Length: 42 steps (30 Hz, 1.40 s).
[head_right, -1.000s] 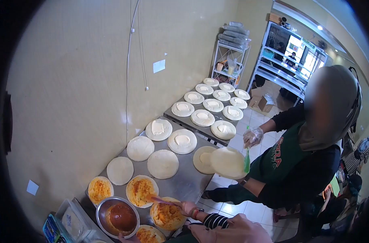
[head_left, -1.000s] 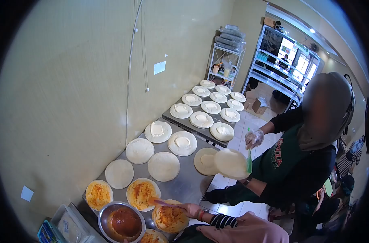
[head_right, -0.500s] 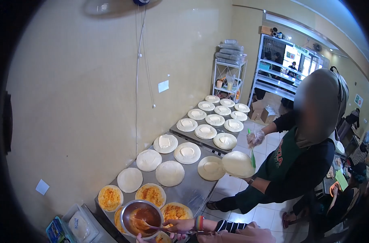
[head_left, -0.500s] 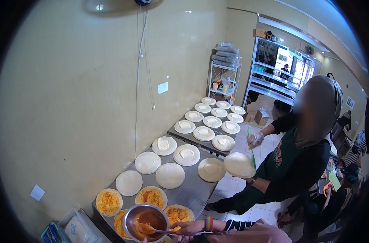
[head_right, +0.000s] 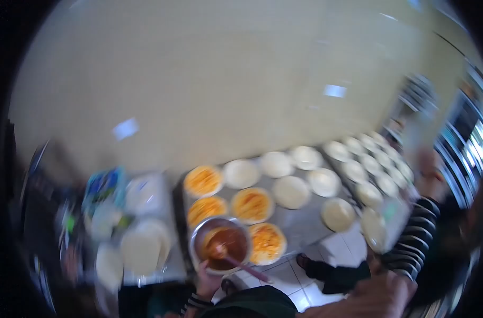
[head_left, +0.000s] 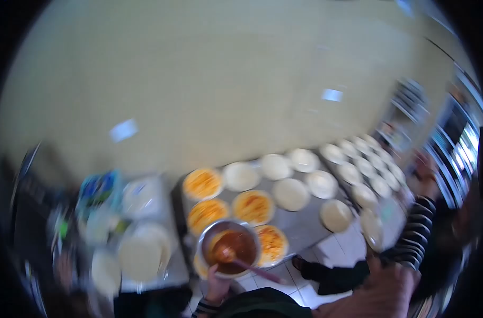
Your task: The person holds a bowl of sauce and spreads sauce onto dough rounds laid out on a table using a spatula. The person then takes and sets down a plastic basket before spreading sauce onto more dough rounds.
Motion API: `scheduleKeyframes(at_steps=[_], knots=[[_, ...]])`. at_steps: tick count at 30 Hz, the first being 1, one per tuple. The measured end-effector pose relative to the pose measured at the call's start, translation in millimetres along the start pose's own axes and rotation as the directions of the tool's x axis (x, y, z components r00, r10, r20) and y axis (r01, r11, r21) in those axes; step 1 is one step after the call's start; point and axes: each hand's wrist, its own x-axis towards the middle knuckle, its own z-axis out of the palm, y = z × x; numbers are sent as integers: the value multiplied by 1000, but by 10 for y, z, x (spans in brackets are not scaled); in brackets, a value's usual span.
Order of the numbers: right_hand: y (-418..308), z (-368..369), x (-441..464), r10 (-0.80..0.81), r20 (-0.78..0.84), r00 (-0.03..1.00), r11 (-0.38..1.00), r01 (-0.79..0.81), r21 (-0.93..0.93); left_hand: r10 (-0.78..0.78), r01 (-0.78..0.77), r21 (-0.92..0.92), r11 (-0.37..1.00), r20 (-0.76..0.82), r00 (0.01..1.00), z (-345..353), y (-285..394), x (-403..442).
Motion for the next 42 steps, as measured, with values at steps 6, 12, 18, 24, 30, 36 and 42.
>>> scheduleKeyframes(at_steps=[6, 12, 18, 24, 30, 36, 42], knots=[[617, 419, 913, 3, 116, 993, 950, 33, -311, -143, 32, -454, 890, -212, 967, 456, -66, -621], [427, 374, 562, -103, 118, 988, 984, 119, -136, -120, 8, -408, 913, -250, 961, 619, -404, -1203], [-1243, -441, -1856, -191, 335, 923, 869, 1, 496, -230, 210, -269, 940, -42, 972, 689, -486, -1705], [-1563, -1421, -4038, -135, 882, 451, 945, -207, 251, -266, 115, 487, 866, 253, 930, 463, -797, -2212], [-713, -2691, -4812, 309, 745, 591, 888, -460, -3, -760, 742, 177, 647, 72, 645, 911, -1245, -2750], [-46, -4073, -5236, 586, 375, 718, 793, -604, -84, -898, 774, 459, 436, 166, 408, 1432, -2040, -3090], [947, -5323, -5499, 699, 42, 714, 708, -699, 100, -917, 739, 545, 397, 263, 299, 2294, -3174, -3442]])
